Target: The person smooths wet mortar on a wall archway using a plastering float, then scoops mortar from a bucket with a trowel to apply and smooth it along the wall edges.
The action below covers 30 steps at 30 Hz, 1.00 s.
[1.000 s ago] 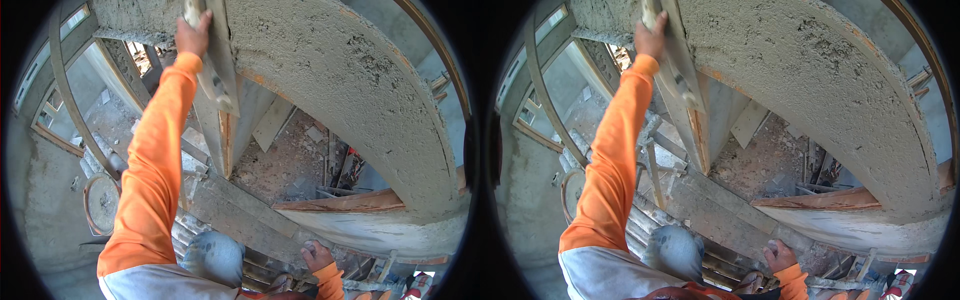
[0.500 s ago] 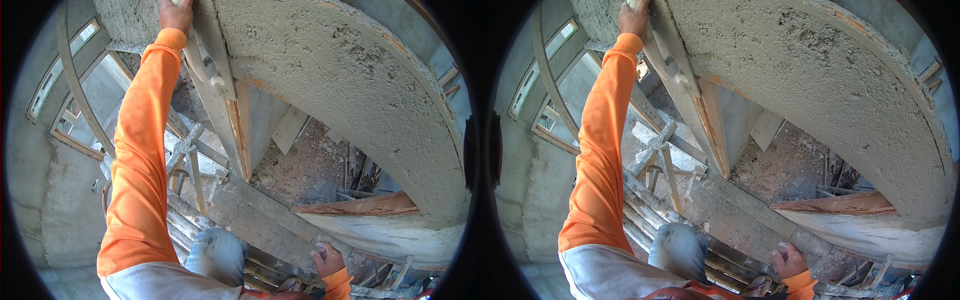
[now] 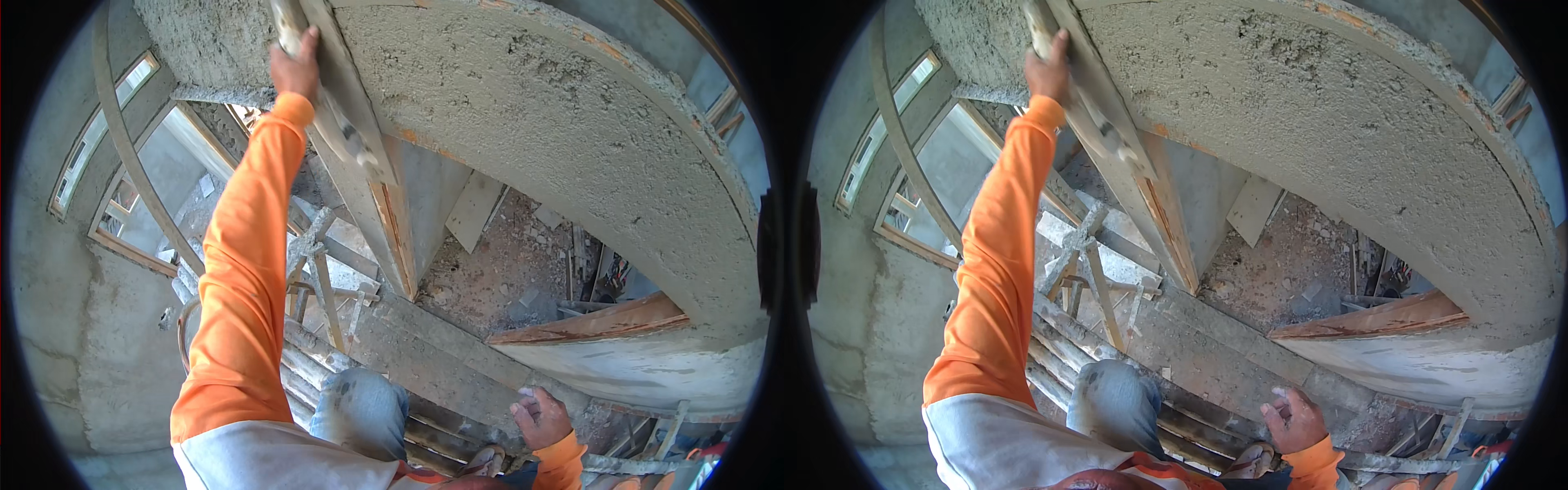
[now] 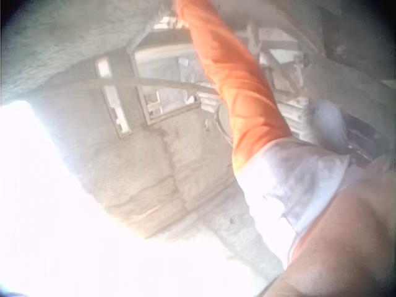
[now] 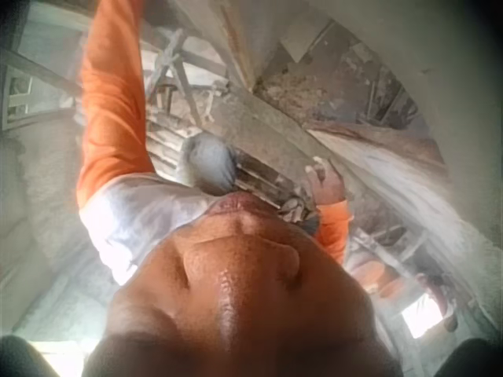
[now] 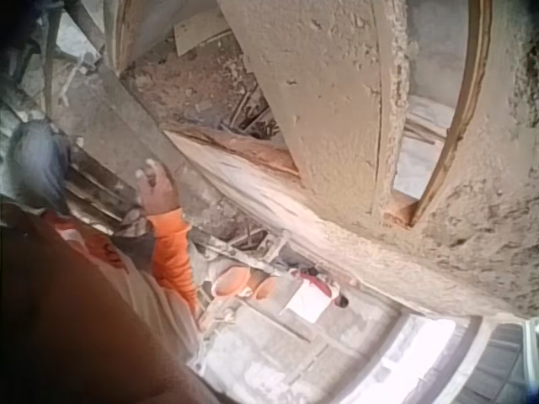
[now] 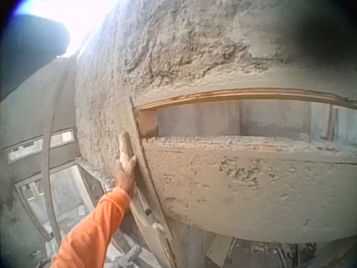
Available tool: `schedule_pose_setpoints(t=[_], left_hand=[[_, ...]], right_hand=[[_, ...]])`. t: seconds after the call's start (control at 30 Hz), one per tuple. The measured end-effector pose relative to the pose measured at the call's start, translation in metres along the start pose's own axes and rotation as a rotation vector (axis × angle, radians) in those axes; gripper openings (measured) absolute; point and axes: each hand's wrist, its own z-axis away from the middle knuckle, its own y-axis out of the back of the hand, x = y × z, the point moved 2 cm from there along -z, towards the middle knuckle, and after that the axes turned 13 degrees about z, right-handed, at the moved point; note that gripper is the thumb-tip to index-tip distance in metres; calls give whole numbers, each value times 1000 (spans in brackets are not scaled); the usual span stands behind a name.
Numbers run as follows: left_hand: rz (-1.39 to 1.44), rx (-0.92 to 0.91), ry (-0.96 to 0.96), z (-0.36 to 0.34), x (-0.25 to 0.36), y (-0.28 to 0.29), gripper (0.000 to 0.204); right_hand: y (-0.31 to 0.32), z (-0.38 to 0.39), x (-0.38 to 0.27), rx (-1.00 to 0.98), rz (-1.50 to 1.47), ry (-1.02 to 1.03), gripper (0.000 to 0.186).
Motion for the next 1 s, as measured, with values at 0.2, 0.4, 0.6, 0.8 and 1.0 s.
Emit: schedule_pose_setpoints(t=[0.2, 0.4, 0.6, 0.8, 1.0], left_hand=[[-144, -20, 53, 87, -7, -21, 61], [-7, -110, 63, 160, -41, -29, 54], [34, -85, -58, 12, 31, -15, 60], [-66, -124, 69, 158, -6, -39, 57], [63, -111, -125, 147, -17, -43, 52]], right_hand=[[4, -12, -4, -5, -8, 5, 31], [-2, -7, 2, -46, 30, 37, 31], [6, -6, 4, -18, -11, -12, 31], [-3, -23, -2, -58, -29, 34, 31], [3, -9, 2, -79, 39, 33, 32]])
